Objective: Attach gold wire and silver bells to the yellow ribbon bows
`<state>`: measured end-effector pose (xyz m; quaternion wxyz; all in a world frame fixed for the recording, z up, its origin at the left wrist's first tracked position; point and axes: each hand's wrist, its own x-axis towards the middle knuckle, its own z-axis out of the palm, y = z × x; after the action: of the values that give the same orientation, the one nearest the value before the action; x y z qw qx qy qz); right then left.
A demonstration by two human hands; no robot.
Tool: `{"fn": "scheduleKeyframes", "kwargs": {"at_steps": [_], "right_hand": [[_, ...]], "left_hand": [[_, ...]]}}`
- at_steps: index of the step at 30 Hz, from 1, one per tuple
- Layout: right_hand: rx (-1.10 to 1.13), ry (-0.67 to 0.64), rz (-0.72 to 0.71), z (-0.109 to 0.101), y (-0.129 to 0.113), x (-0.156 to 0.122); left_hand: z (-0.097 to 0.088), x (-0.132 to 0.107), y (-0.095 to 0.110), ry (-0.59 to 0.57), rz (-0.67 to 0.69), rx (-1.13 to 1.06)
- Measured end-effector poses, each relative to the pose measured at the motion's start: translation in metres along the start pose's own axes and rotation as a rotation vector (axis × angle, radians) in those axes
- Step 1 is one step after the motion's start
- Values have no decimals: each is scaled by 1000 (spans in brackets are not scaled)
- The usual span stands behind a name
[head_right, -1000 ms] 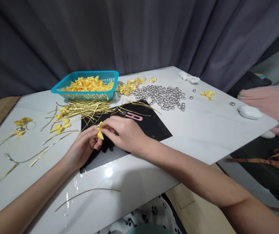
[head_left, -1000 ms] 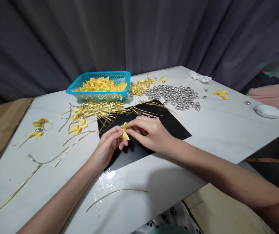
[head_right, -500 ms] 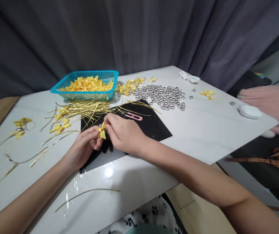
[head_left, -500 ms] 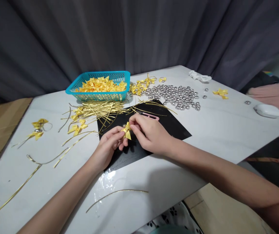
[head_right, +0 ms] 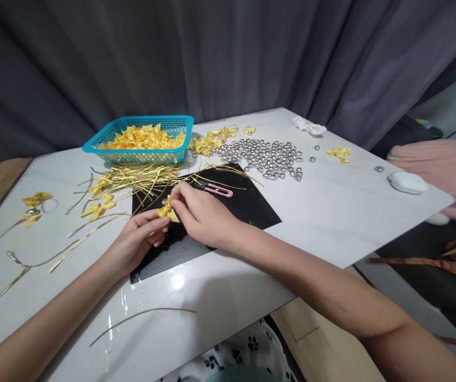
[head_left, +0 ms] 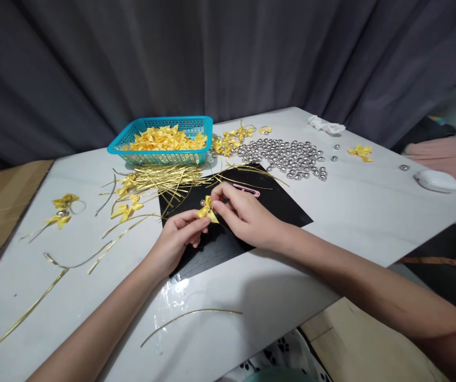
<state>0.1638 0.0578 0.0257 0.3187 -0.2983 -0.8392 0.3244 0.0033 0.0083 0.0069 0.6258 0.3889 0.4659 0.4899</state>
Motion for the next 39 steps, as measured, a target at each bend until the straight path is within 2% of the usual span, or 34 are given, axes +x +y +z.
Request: {"fn": "scheduleKeyframes", "kwargs": {"at_steps": [4,9,12,14,19,22,25,27,29,31,35,39], "right_hand": [[288,6,170,0,-1,2],[358,26,288,1,-6,4],[475,18,408,1,-8,5],[551,-9,421,1,-9,5],[577,5,340,1,-9,4],[409,86,203,3,-7,2],[170,156,-10,4,-5,-1],[30,173,-133,4,-4,-2],[-26,165,-177,4,-5,-3],[41,150,-85,3,-7,-3],[321,31,245,2,-12,0],[505,-44,411,1,-14,4]], "left_hand": [[1,0,0,-1,-6,-22],[-1,-2,1,-29,-22,-49],[-3,-3,1,-63,-23,-64],[-3,-4,1,-85,-22,-71],[-3,-5,2,-124,-7,-81],[-2,-6,3,-130,7,-83],[-1,-7,3,-133,17,-80],[-1,-7,3,-133,22,-67],[-1,-7,3,-132,25,-38],[-1,-7,2,-138,21,-3],[-3,-7,1,-151,12,31],[-3,-8,1,-156,9,60]]}}
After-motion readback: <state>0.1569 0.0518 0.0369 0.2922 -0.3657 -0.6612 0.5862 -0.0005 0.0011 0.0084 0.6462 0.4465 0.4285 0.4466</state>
